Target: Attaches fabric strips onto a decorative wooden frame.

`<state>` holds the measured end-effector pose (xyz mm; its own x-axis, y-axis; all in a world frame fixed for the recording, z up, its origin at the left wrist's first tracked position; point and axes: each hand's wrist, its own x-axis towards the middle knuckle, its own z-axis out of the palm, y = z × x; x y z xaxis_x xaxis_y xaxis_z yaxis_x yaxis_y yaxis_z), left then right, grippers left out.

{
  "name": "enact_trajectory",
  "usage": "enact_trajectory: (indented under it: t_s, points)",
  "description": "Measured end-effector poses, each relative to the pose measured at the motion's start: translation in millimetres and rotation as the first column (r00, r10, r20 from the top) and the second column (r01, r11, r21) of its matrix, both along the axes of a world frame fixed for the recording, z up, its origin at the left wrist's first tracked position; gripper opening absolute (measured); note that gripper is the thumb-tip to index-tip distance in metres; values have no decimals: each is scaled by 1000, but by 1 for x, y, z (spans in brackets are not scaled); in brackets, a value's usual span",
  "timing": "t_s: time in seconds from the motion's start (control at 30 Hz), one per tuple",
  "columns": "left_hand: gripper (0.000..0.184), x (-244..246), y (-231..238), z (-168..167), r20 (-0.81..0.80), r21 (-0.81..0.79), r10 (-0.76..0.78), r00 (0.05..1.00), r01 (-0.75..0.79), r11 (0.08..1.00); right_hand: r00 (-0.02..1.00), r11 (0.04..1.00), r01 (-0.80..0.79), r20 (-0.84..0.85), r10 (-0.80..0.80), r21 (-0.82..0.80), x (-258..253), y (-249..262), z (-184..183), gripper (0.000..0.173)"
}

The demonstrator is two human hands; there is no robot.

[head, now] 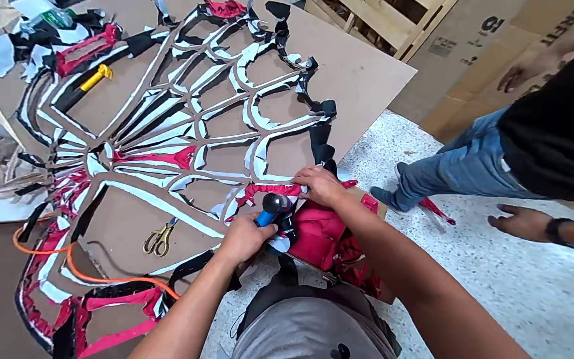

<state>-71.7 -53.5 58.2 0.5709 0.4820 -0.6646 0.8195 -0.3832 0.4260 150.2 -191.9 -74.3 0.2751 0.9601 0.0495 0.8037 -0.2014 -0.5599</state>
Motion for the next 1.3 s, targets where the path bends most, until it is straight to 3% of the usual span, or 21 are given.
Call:
enact_trajectory:
  t_s: [0.13, 0.23, 0.33, 0.5, 1.13, 1.23, 1.3]
  points:
    - [26, 11, 2, -16, -18, -7, 30, 999, -30, 1000, 995, 992, -68, -82, 59, -110, 16, 9, 11, 36]
    - [27, 9, 1, -19, -11, -8, 90, 996, -90, 996, 994, 995, -5, -105, -6, -99, 14, 15, 9, 31]
    - [28, 10, 1, -20, -1, -16, 108, 994, -108, 994, 984, 991, 62, -157, -80, -119, 14, 22, 5, 37]
    - [29, 21, -3, -19, -15, 40, 65, 998, -64, 997, 974, 970, 43, -207, -94, -239, 20, 33, 10, 43]
    - [25, 59, -8, -17, -133, 136, -13, 991, 31, 990, 958, 978, 59, -265, -112, -202, 27, 36, 2, 39]
    - [27, 49, -5, -10, -61, 120, 40, 997, -33, 992, 899, 970, 241, -368, -238, -39, 20, 24, 15, 32]
    - [32, 25, 5, 5, 55, 61, 137, 989, -140, 988, 819, 888, 447, -450, -355, 113, 7, 3, 32, 31]
